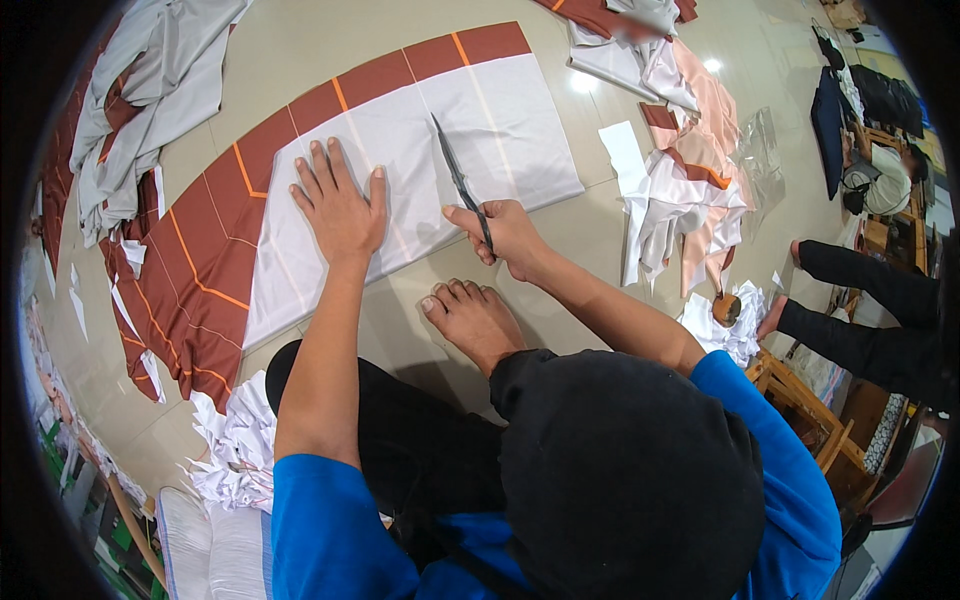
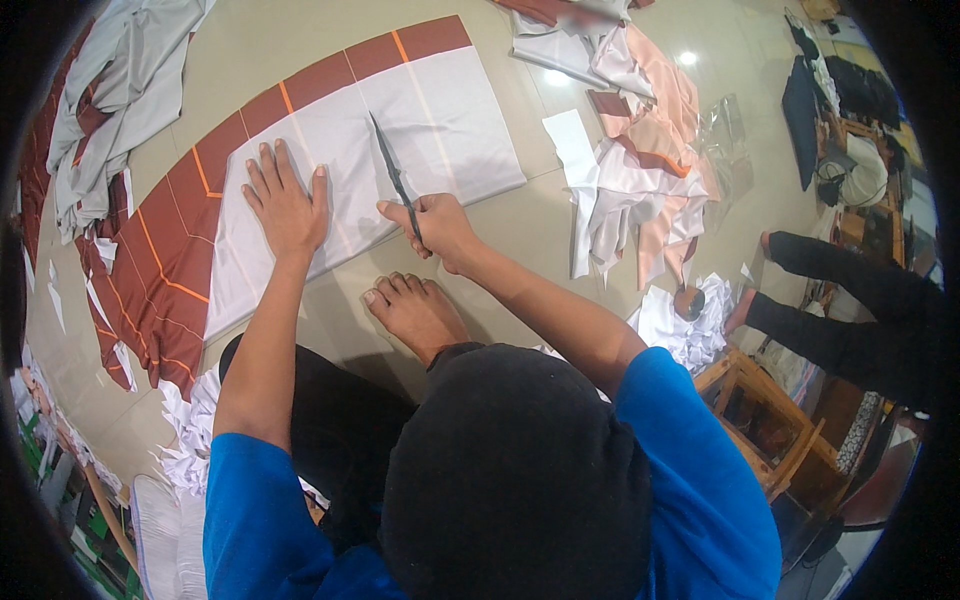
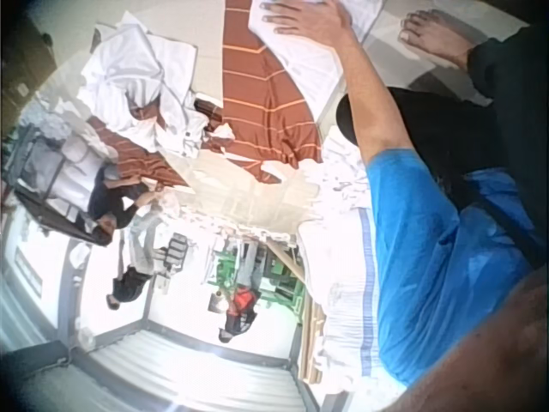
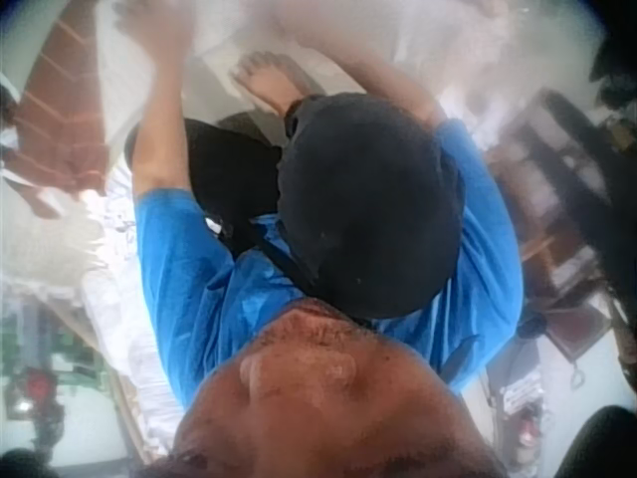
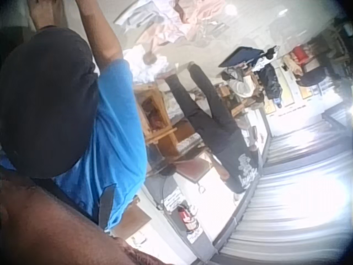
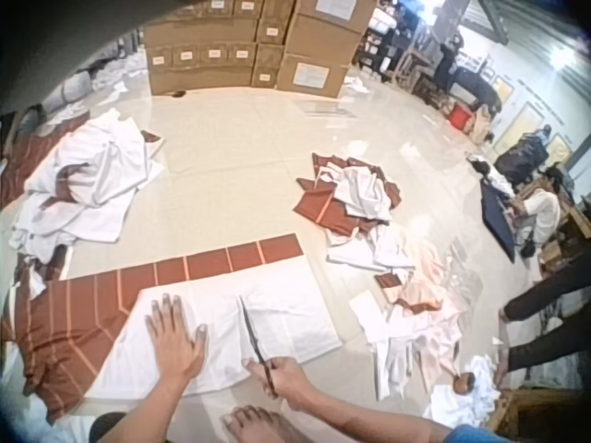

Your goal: The person sits on the floor and uses scissors to cut a large piece of white fabric with a red and orange border. They repeatedly cut strips from the fabric, aligning the material between cuts.

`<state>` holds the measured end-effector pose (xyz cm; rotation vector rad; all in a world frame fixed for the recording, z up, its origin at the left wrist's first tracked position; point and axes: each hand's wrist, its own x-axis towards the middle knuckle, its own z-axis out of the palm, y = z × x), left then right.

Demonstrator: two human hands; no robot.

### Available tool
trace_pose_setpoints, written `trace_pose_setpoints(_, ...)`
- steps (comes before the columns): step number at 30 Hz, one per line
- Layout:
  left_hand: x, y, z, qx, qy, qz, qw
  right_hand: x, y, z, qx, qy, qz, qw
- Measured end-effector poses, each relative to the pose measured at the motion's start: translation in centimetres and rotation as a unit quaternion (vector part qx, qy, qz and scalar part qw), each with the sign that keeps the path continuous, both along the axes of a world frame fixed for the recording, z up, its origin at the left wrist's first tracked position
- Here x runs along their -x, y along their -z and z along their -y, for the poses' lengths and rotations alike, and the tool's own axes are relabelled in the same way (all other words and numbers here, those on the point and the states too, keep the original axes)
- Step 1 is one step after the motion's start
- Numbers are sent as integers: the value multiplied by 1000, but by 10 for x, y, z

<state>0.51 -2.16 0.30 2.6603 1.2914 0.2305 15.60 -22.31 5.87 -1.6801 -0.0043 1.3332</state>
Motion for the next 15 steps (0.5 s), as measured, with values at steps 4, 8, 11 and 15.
trace_pose_setpoints(4,-3,-1,1,4,2,1,1000,1,14,4,-2,6,-10,1000)
trace_pose_setpoints(8,2,-1,0,3,-2,-4,1000,1,3,0,11,-7,-2,1000)
trace_pose_setpoints(11,0,-2,0,6,0,3,1000,0,0,0,9,-6,1,1000)
trace_pose_setpoints(15,0,-2,0,4,0,3,1000,-5,-3,-6,3,-21,8,1000)
